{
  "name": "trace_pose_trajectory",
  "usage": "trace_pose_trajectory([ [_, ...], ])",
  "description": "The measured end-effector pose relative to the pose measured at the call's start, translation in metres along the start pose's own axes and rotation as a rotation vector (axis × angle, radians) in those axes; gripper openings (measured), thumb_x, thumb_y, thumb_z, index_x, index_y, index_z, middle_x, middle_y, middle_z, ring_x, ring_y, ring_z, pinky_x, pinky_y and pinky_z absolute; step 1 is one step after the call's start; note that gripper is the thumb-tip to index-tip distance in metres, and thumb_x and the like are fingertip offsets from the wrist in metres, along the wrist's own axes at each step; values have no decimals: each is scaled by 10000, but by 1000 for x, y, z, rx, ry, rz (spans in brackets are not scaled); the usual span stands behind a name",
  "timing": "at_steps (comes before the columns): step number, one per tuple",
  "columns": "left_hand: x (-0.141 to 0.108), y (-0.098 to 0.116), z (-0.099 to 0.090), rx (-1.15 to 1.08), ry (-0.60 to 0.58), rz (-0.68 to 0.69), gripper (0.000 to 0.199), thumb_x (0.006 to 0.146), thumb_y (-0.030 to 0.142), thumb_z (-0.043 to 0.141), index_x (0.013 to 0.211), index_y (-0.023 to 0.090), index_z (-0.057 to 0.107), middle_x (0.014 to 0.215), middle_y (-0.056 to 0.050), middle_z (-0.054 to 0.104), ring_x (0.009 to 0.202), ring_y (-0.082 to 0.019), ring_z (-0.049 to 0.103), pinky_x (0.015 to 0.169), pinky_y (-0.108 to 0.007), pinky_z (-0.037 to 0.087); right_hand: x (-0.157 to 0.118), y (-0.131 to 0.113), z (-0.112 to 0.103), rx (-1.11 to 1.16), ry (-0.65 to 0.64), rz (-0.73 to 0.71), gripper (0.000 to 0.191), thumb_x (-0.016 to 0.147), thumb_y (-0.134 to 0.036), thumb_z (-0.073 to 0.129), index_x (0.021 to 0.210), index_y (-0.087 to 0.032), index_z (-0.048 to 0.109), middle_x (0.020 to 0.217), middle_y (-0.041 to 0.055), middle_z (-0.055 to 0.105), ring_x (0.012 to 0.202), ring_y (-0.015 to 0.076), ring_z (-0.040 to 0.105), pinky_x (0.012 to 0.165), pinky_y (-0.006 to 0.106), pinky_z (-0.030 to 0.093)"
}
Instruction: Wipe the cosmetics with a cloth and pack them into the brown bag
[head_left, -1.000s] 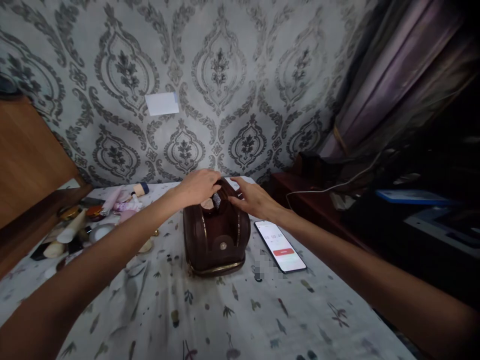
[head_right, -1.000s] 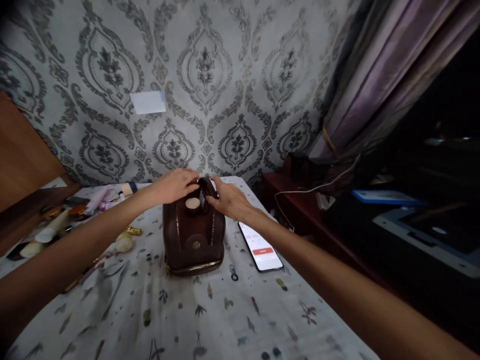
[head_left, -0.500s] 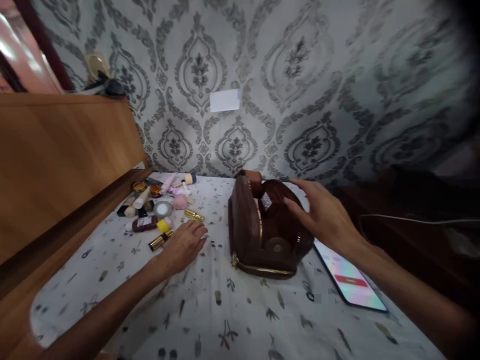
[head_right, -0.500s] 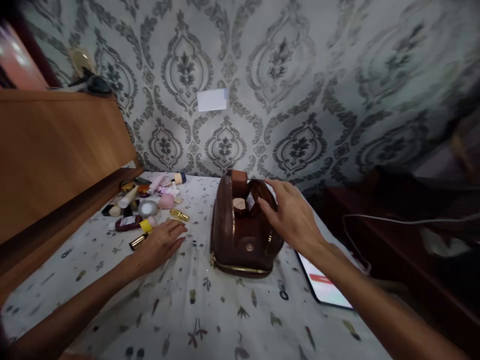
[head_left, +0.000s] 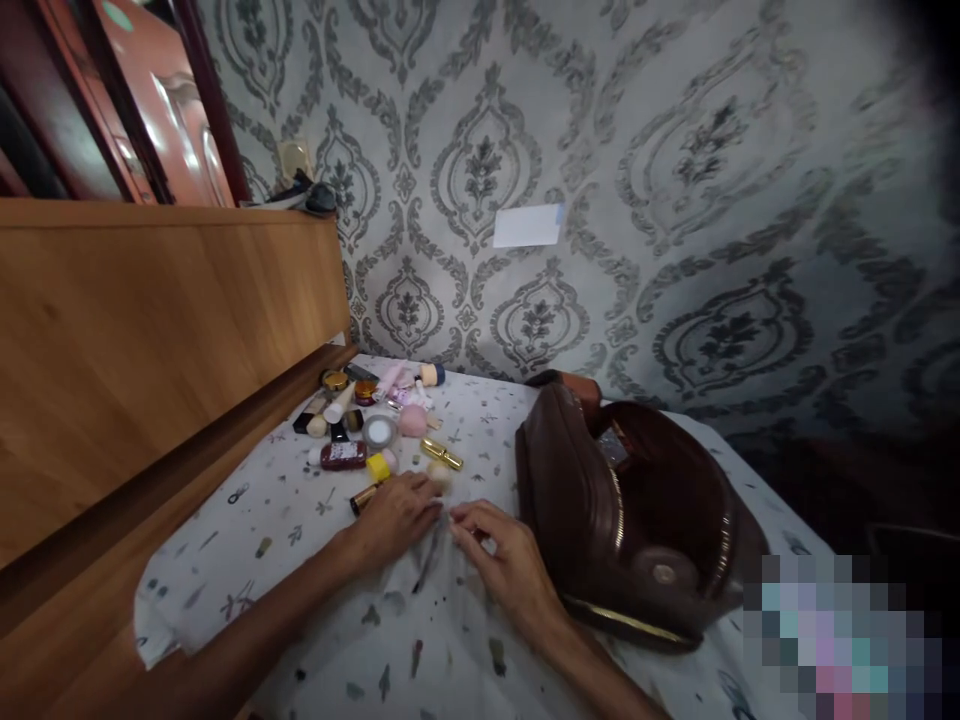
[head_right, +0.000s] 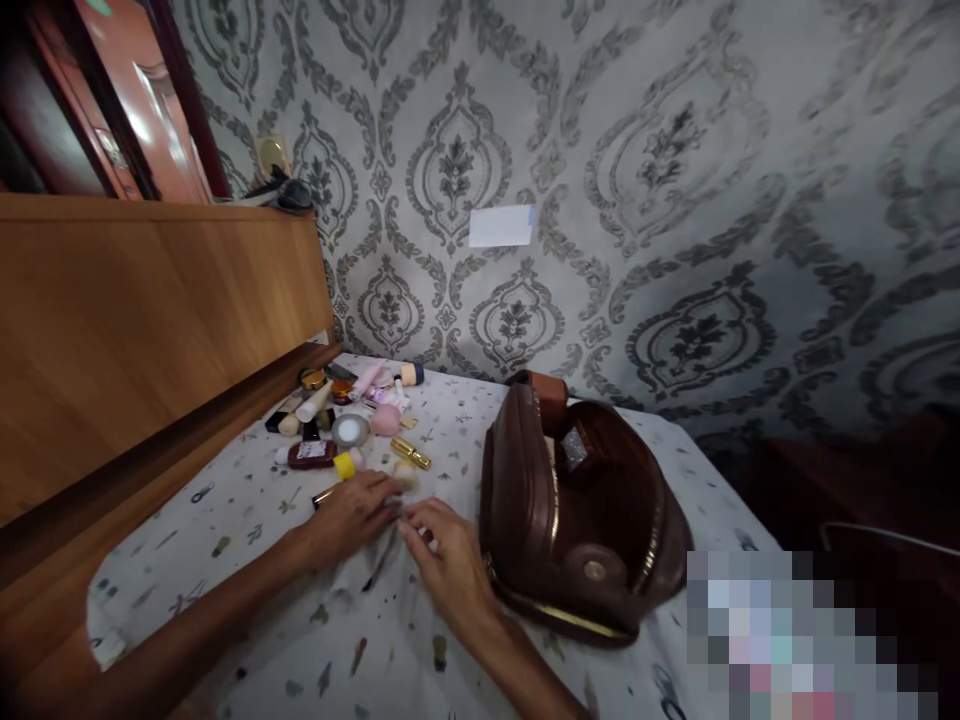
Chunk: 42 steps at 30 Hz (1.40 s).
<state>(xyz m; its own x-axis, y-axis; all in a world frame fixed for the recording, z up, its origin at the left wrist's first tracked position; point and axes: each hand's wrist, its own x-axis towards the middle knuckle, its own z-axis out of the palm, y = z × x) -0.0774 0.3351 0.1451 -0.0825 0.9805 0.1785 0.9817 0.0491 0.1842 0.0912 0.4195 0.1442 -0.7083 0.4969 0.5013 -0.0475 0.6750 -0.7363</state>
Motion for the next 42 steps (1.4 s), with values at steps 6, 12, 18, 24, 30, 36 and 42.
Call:
trace_pose_trajectory([
  [6, 29, -38, -35, 15, 73, -83, 252, 1007, 246, 413, 1088, 206, 648, 1147, -54, 708, 1112, -190, 626, 1000, -303, 463, 11, 25, 40, 268, 127, 358, 481, 822, -627, 554, 616, -195, 596, 559, 8, 567, 509, 164, 505, 483, 261, 399],
  [12, 90, -114, -52, 110, 105, -310, 232, 995, 270, 488, 1126, 154, 639, 1153, -86, 687, 1110, -211, 629, 991, -401, 492, 5, 35, 47, 252, 151, 389, 475, 839, -617, 544, 626, -195, 595, 557, -10, 485, 525, 158, 458, 499, 257, 365],
  [18, 139, -164, -37, 230, 53, -495, 361, 934, 368, 614, 1233, 168, 589, 1247, -100, 620, 1070, -242, 634, 900, -467, 547, 3, 40, 47, 257, 136, 409, 472, 847, -614, 534, 656, -193, 626, 578, -2, 494, 542, 165, 464, 502, 258, 367],
  [24, 160, -172, -21, 290, 36, -551, 380, 931, 354, 621, 1261, 174, 573, 1280, -104, 601, 1093, -251, 624, 908, -475, 544, 3, 47, 49, 293, 98, 453, 515, 845, -649, 520, 665, -177, 616, 582, -10, 464, 548, 144, 437, 507, 235, 359],
  [30, 165, -176, -21, 220, 58, -524, 381, 932, 350, 619, 1266, 174, 569, 1271, -103, 605, 1084, -248, 627, 902, -472, 548, 0, 56, 52, 314, 101, 440, 520, 859, -636, 521, 677, -160, 628, 595, -12, 454, 562, 129, 411, 519, 225, 349],
  [36, 159, -185, -35, 49, 58, -417, 364, 941, 348, 607, 1257, 171, 572, 1231, -96, 624, 1037, -231, 645, 874, -449, 560, 1, 56, 52, 324, 113, 413, 508, 864, -618, 529, 654, -164, 617, 573, -15, 447, 548, 126, 403, 513, 226, 344],
  [42, 138, -178, -26, -84, -81, -183, 327, 930, 326, 628, 1212, 164, 597, 1200, -87, 642, 1027, -224, 650, 878, -443, 560, 1, 56, 52, 326, 114, 420, 503, 862, -616, 538, 657, -165, 623, 578, -13, 451, 539, 123, 390, 503, 226, 344],
])
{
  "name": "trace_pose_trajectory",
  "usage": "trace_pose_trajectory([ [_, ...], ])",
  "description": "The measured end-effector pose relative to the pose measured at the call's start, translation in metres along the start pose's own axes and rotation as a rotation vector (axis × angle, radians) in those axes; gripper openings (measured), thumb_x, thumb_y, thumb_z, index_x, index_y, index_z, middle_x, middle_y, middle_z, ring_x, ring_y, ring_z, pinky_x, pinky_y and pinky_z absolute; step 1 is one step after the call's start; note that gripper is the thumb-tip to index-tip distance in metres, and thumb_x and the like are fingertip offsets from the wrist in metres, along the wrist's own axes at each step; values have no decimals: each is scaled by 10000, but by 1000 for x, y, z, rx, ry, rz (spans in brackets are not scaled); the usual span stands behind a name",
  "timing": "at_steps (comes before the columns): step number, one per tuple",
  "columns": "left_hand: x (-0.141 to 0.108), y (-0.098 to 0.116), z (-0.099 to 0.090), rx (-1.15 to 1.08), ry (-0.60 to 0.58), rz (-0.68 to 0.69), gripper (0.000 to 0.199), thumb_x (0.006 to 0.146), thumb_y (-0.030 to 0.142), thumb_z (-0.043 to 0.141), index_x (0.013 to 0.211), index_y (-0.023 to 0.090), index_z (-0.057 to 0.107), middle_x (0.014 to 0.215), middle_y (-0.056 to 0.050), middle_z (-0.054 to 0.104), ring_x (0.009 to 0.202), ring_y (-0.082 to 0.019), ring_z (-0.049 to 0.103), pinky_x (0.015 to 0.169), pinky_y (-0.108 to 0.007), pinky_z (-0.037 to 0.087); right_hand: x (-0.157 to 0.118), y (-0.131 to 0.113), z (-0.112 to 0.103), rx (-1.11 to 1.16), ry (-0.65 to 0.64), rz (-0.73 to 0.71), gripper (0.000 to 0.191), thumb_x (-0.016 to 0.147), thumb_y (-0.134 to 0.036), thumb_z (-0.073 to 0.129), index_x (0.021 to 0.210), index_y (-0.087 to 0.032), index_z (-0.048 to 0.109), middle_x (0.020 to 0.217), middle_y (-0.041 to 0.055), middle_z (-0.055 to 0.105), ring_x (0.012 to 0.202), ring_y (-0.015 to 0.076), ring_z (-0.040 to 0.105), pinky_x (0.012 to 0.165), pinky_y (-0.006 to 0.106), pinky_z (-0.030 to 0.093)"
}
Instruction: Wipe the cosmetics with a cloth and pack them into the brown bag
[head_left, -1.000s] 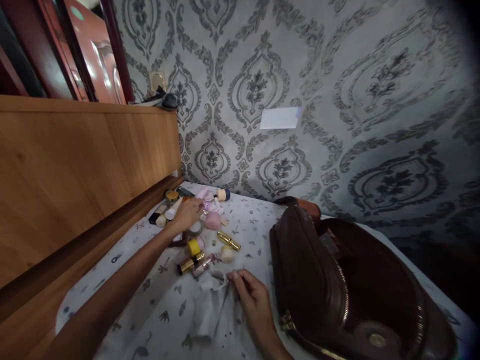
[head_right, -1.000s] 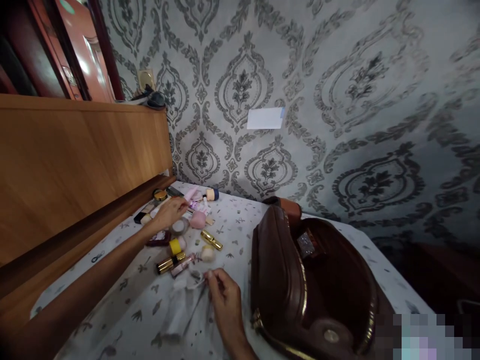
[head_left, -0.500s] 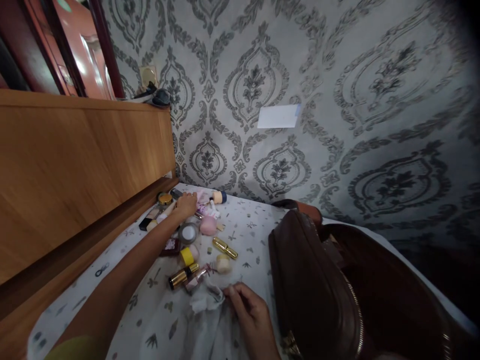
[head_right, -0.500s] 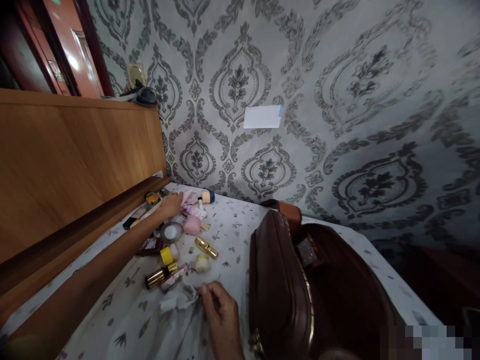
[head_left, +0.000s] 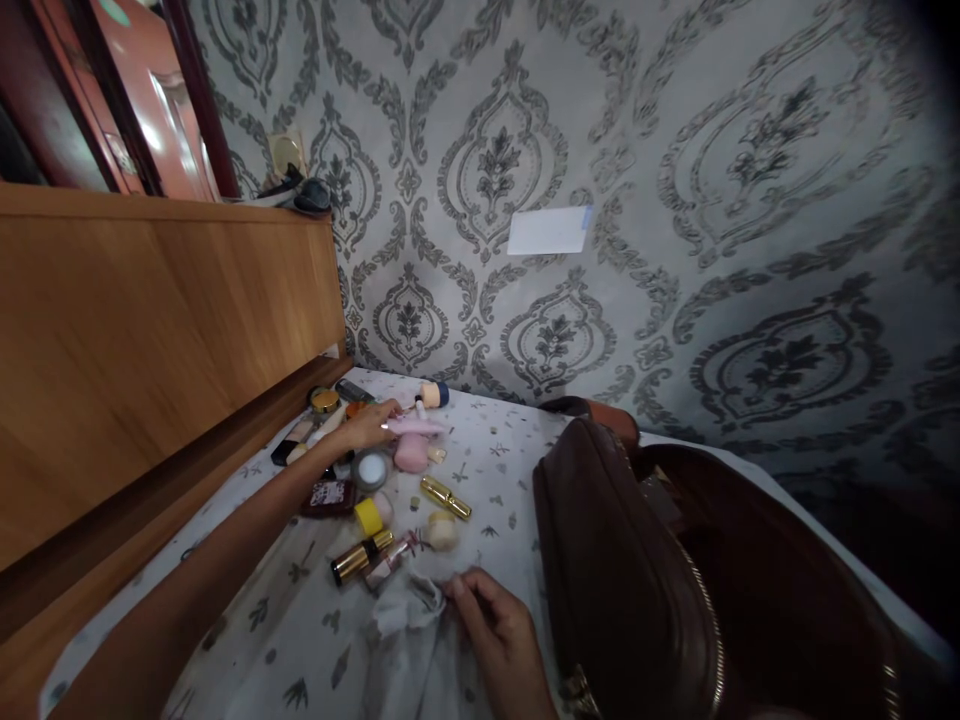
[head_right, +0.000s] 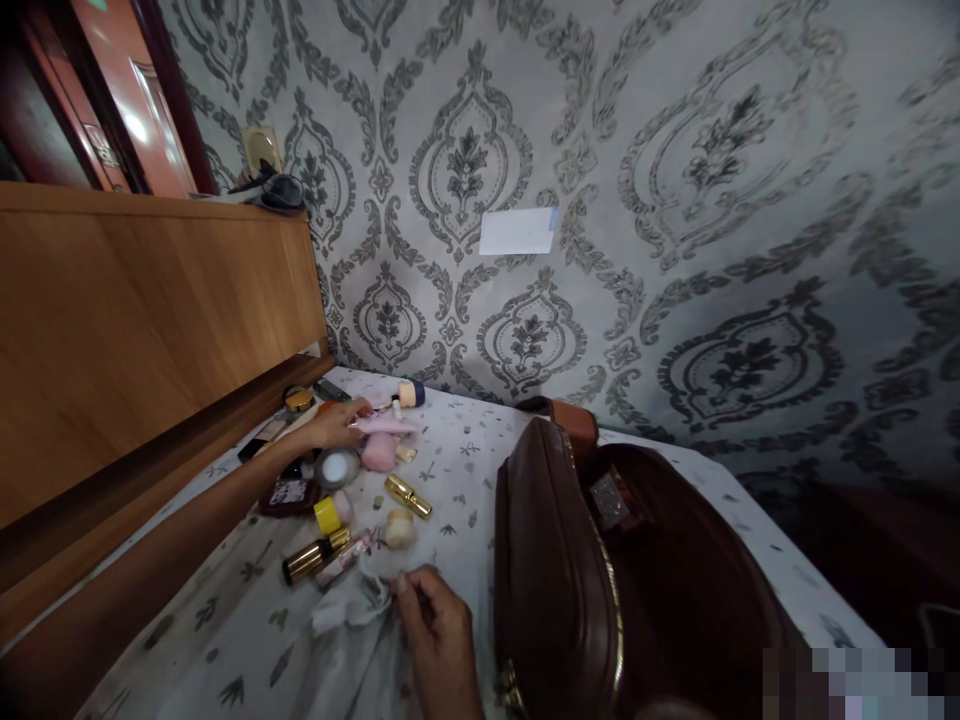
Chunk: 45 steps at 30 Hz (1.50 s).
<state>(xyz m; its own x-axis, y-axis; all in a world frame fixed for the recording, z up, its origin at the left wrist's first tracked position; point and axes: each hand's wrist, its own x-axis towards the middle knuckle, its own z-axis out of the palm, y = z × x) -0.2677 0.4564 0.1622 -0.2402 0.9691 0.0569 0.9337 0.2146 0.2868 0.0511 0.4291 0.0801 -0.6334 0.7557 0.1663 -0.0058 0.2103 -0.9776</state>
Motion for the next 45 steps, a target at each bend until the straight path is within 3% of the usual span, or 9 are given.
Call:
trace_pose_trajectory([
  [4, 10, -6, 1, -5, -61, 35, 273, 931, 334, 625, 1135, 153, 632, 1143, -74, 663, 989, -212, 660, 856, -424, 566, 0, 5, -1, -3, -23, 5, 496, 875, -604, 530, 663, -162, 607, 606, -4, 477, 565, 126, 415, 519, 222, 351],
  [10, 70, -19, -3, 89, 50, -116, 369, 935, 353, 615, 1256, 176, 576, 1281, -103, 600, 1098, -250, 620, 916, -477, 540, -2, 15, -4, -19, -47, 7, 429, 904, -529, 550, 688, -163, 614, 648, 4, 523, 614, 136, 478, 567, 217, 381],
  [14, 102, -19, 8, 110, -9, -220, 385, 929, 353, 623, 1267, 175, 569, 1281, -104, 599, 1087, -250, 625, 902, -473, 548, -2, 18, -6, -34, -79, -3, 417, 932, -500, 521, 724, -159, 640, 683, 21, 569, 654, 148, 516, 609, 220, 404],
  [22, 100, -10, -2, -8, 45, -273, 355, 930, 353, 623, 1237, 178, 587, 1261, -97, 609, 1072, -241, 631, 889, -455, 553, -1, 14, -4, -8, -51, 10, 439, 936, -517, 501, 694, -163, 592, 650, 4, 519, 602, 126, 454, 554, 219, 363],
  [26, 68, 8, -31, -156, 156, -205, 448, 907, 376, 638, 1291, 165, 545, 1140, -81, 671, 960, -220, 668, 840, -411, 559, -2, 5, -1, 48, -10, 33, 477, 894, -582, 533, 678, -161, 589, 633, -1, 512, 587, 122, 445, 535, 221, 354],
  [31, -16, 57, -44, -327, 209, -3, 645, 808, 426, 680, 1390, 250, 464, 1236, -36, 660, 1079, -232, 642, 892, -335, 528, -2, -11, -2, 234, 50, 107, 501, 830, -649, 597, 753, -156, 643, 664, 16, 596, 597, 134, 514, 543, 226, 401],
  [35, -94, 114, -22, -463, 188, 188, 705, 747, 459, 729, 1371, 234, 491, 1351, -67, 606, 1204, -302, 589, 1020, -425, 489, -1, -23, -3, 563, 101, 197, 545, 747, -668, 688, 969, -170, 691, 823, 55, 700, 624, 160, 601, 504, 237, 439],
  [39, -148, 165, 15, -372, 237, 238, 662, 777, 407, 713, 1384, 262, 491, 1361, -75, 598, 1285, -325, 535, 1095, -438, 451, -6, -34, -3, 903, -25, 313, 472, 790, -630, 675, 1014, -215, 684, 868, 31, 738, 688, 176, 673, 561, 259, 523],
  [45, -179, 167, 42, -265, 268, 270, 655, 871, 458, 610, 1454, 248, 396, 1414, -106, 557, 1299, -310, 533, 1086, -457, 465, -33, -38, -20, 1036, 16, 424, 302, 927, -464, 583, 1066, -216, 687, 1017, 39, 760, 834, 190, 719, 643, 281, 579],
])
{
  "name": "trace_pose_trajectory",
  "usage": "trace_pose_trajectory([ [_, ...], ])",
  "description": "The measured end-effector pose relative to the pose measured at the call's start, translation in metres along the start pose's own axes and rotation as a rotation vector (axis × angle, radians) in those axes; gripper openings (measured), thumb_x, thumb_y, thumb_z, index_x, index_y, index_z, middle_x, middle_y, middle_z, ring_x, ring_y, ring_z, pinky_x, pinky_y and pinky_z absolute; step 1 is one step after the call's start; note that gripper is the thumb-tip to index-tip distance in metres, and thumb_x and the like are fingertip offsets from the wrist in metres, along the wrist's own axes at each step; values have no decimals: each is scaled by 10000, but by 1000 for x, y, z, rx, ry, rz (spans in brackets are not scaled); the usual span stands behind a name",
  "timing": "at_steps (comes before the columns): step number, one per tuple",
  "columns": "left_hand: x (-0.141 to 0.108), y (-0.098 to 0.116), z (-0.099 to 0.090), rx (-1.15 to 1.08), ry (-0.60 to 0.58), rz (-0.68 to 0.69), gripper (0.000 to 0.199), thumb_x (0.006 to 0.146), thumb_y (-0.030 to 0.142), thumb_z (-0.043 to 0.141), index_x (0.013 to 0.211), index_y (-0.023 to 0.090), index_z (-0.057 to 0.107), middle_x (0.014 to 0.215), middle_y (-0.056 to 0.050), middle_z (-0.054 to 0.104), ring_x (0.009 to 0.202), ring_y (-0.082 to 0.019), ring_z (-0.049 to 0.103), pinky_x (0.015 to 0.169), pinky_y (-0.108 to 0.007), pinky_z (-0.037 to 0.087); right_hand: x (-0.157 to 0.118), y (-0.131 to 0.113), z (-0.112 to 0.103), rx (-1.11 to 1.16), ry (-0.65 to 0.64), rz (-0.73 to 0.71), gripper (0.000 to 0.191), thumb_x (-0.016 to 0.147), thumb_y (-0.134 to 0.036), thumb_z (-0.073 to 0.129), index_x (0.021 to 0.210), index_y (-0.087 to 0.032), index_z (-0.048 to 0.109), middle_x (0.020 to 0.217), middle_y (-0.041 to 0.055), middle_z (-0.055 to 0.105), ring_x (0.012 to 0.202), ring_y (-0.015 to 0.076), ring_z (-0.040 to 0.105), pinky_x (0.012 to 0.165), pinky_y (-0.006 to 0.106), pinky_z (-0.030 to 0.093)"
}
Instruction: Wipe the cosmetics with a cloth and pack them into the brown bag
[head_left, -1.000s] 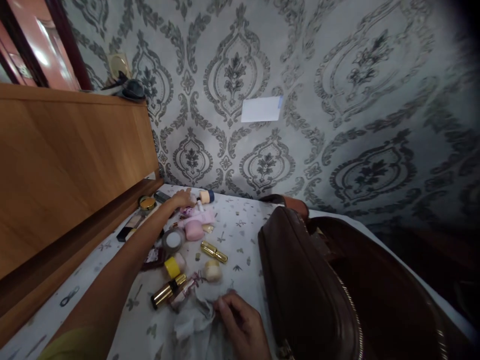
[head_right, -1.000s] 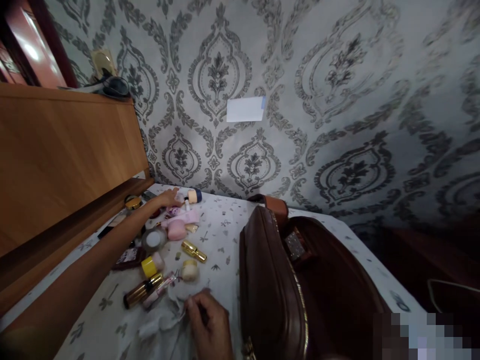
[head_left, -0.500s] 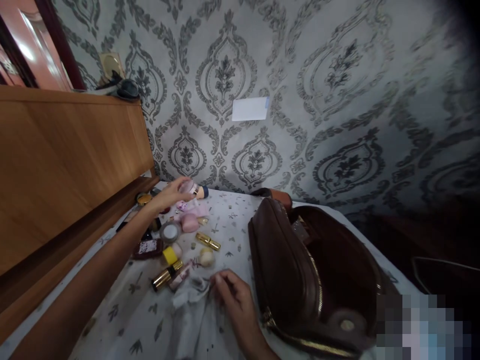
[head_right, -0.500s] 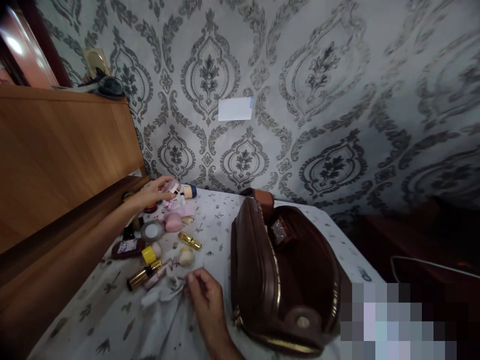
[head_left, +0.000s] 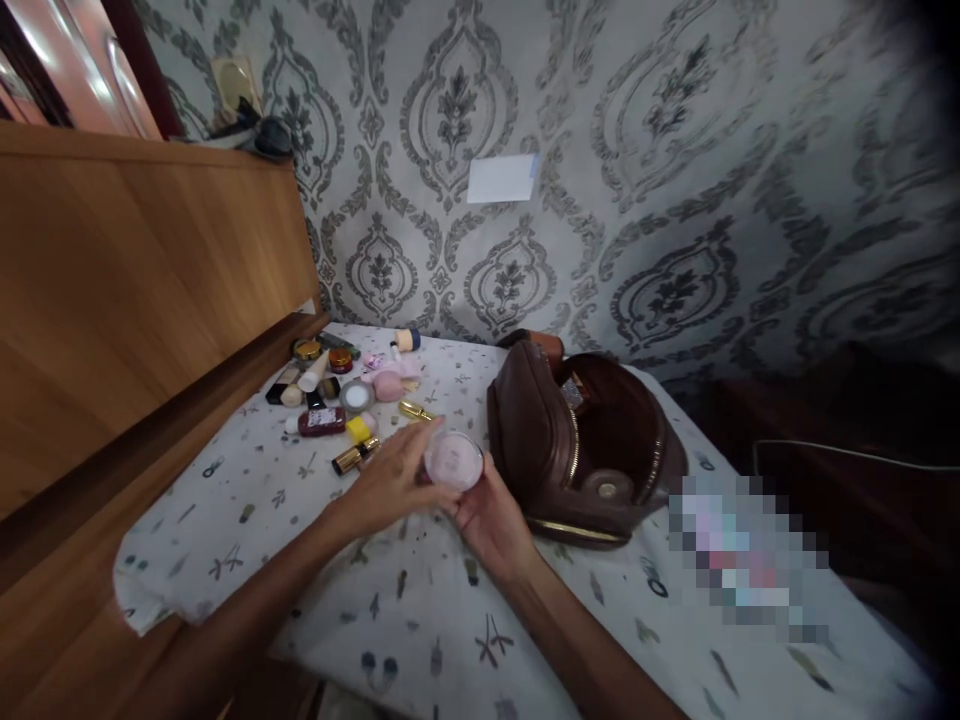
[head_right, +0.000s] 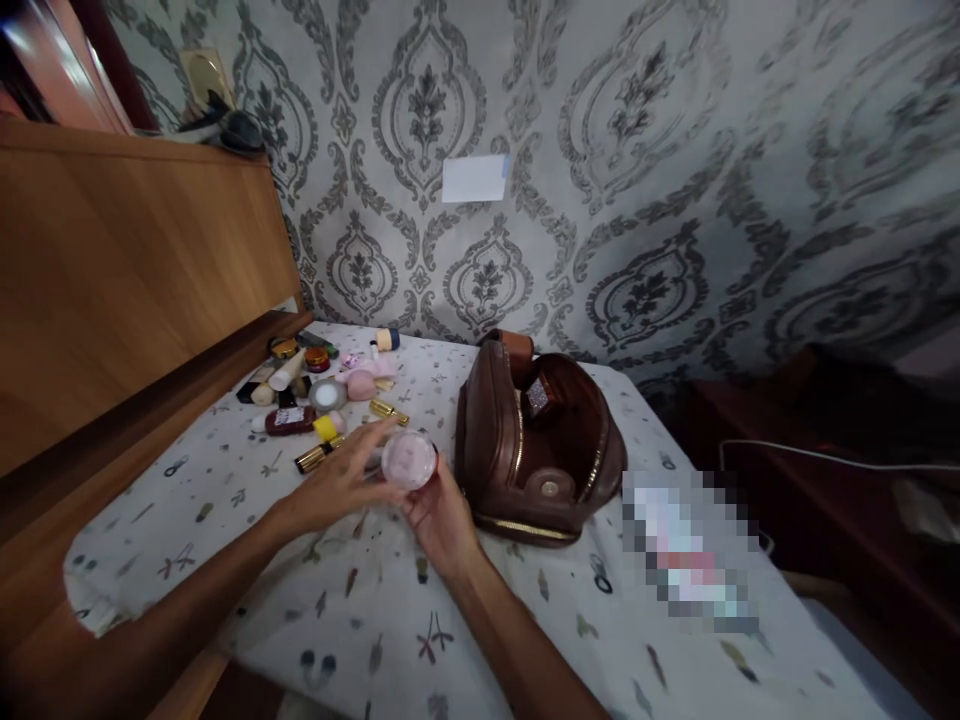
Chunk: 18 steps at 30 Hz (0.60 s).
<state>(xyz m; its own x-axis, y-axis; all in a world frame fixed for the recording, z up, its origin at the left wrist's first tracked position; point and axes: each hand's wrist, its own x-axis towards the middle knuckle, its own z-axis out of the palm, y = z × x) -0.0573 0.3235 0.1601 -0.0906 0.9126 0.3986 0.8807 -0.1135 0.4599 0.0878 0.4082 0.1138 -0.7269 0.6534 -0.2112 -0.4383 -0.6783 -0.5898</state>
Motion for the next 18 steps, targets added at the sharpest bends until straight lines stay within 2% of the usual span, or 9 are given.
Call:
trace_pose_trajectory([
  [3, -8, -22, -10, 90, 52, -31, 383, 967, 383, 461, 1282, 192, 566, 1308, -135, 615, 1264, -290, 542, 1097, -497, 429, -10, 0, -8, 37, 4, 1, 301, 924, -467, 596, 1069, -217, 678, 1023, 45, 763, 812, 194, 735, 628, 273, 576],
  [5, -13, -35, -12, 186, 48, -11, 314, 967, 353, 459, 1146, 175, 645, 1271, -150, 626, 1291, -304, 505, 1128, -528, 375, -13, 2, -11, 50, -11, 8, 308, 926, -475, 593, 1068, -215, 675, 1022, 53, 764, 828, 202, 741, 637, 276, 576],
  [7, -19, -44, -7, 275, 3, 12, 360, 932, 401, 527, 1172, 155, 637, 1355, -180, 579, 1378, -342, 413, 1151, -557, 326, -14, 4, -12, 62, -25, 20, 302, 927, -467, 595, 1061, -208, 675, 1020, 60, 765, 834, 203, 740, 651, 285, 577],
  [10, -27, -48, 8, 405, -91, 21, 582, 857, 495, 621, 1285, 105, 555, 1502, -247, 433, 1464, -399, 271, 1158, -599, 286, -14, 9, -12, 82, -30, 28, 292, 929, -455, 597, 1059, -206, 676, 1012, 60, 766, 826, 198, 738, 665, 293, 579],
  [11, -29, -48, 14, 434, -101, 18, 595, 841, 492, 643, 1271, 90, 557, 1508, -264, 419, 1469, -409, 259, 1159, -602, 282, -14, 10, -12, 87, -29, 33, 291, 932, -454, 593, 1059, -206, 676, 1010, 59, 766, 822, 197, 738, 669, 293, 579],
  [15, -32, -43, 28, 406, -12, -8, 286, 865, 303, 629, 1078, 111, 629, 1373, -236, 564, 1445, -370, 331, 1173, -545, 298, -14, 9, -14, 84, -13, 51, 308, 936, -466, 583, 1050, -195, 675, 996, 64, 764, 819, 192, 734, 657, 283, 572],
  [18, -31, -37, 24, 371, 56, -34, 142, 907, 222, 543, 999, 152, 625, 1193, -183, 660, 1337, -339, 472, 1139, -514, 358, -13, 8, -16, 32, -1, 14, 305, 916, -470, 612, 1040, -198, 674, 990, 58, 759, 830, 192, 725, 663, 289, 574],
])
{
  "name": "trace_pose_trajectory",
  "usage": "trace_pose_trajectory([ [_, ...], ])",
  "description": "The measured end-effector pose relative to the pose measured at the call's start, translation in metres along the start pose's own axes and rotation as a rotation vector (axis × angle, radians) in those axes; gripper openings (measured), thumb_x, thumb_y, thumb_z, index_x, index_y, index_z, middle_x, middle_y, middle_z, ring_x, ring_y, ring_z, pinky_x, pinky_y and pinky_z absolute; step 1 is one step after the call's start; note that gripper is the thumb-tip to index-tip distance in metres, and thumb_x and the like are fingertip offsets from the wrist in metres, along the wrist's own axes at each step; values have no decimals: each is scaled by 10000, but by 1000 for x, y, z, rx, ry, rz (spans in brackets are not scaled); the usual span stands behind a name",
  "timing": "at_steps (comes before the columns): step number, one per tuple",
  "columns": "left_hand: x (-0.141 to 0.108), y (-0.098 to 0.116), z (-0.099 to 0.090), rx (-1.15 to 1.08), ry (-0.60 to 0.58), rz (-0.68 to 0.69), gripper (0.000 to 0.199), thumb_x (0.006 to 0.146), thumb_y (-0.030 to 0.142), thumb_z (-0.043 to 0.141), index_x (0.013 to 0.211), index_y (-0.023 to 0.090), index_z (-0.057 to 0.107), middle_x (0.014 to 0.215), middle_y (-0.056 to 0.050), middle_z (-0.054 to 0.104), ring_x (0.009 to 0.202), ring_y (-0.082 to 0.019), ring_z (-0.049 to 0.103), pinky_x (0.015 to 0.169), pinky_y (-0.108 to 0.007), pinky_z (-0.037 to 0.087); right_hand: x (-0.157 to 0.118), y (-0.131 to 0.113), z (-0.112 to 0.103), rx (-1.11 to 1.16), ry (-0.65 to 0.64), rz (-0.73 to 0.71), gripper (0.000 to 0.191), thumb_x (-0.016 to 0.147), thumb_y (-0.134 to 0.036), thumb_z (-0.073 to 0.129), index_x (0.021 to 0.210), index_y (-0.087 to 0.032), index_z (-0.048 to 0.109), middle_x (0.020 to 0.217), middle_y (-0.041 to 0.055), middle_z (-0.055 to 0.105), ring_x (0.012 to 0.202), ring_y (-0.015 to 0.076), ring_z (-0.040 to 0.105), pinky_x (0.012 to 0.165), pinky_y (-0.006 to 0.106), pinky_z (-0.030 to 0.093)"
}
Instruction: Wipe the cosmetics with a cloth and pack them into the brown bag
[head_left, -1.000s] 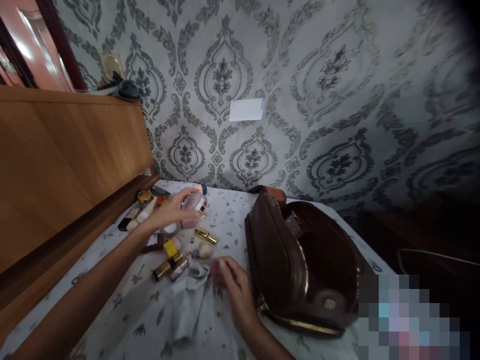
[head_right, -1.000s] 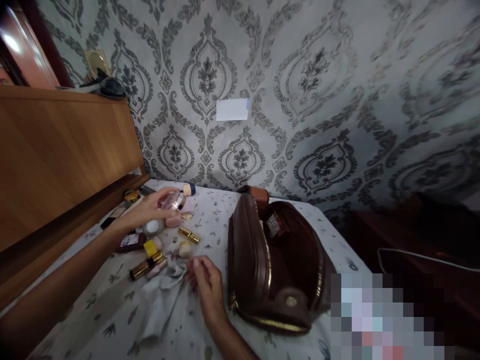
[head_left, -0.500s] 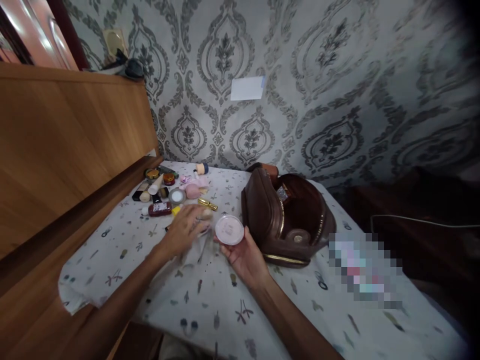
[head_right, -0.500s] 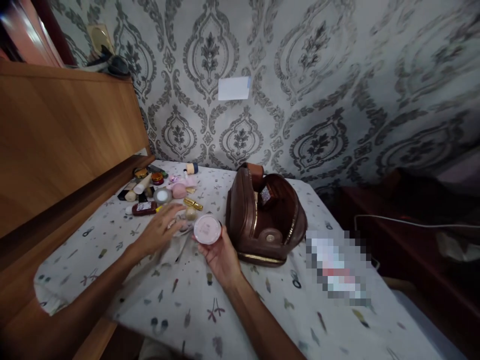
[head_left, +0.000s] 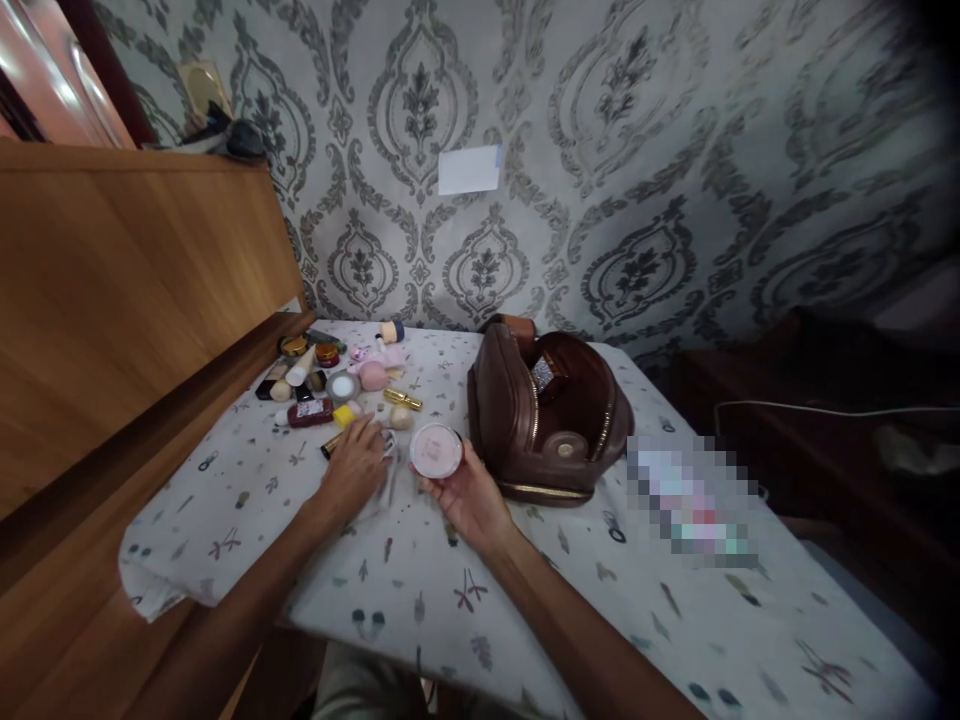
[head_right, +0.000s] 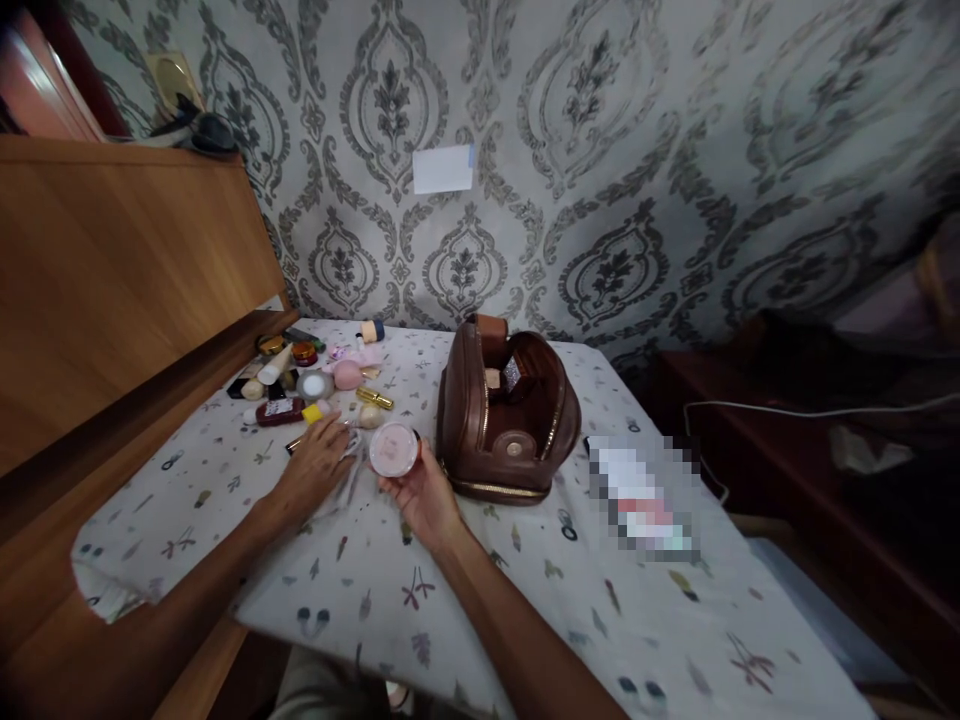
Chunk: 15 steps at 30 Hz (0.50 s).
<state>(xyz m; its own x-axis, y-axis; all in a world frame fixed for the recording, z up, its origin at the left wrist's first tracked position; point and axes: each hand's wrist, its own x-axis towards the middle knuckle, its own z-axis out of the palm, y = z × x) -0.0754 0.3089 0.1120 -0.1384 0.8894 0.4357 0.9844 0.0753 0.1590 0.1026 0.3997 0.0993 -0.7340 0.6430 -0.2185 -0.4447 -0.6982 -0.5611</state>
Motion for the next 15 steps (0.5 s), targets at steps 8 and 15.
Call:
trace_pose_trajectory([
  [8, 18, 34, -36, -160, 178, -84, 240, 1002, 380, 364, 1046, 194, 509, 1071, -119, 649, 1063, -253, 607, 951, -390, 488, -2, 11, 6, -170, -28, -165, 347, 810, -520, 713, 947, -203, 685, 805, 10, 713, 718, 154, 649, 670, 271, 553],
  [15, 19, 69, -18, -553, 23, -198, 209, 930, 415, 392, 1028, 239, 445, 900, -54, 641, 860, -248, 634, 794, -384, 505, -13, 14, 11, -545, -52, -411, 316, 791, -375, 704, 1067, -222, 703, 962, 20, 707, 926, 203, 628, 868, 324, 507],
])
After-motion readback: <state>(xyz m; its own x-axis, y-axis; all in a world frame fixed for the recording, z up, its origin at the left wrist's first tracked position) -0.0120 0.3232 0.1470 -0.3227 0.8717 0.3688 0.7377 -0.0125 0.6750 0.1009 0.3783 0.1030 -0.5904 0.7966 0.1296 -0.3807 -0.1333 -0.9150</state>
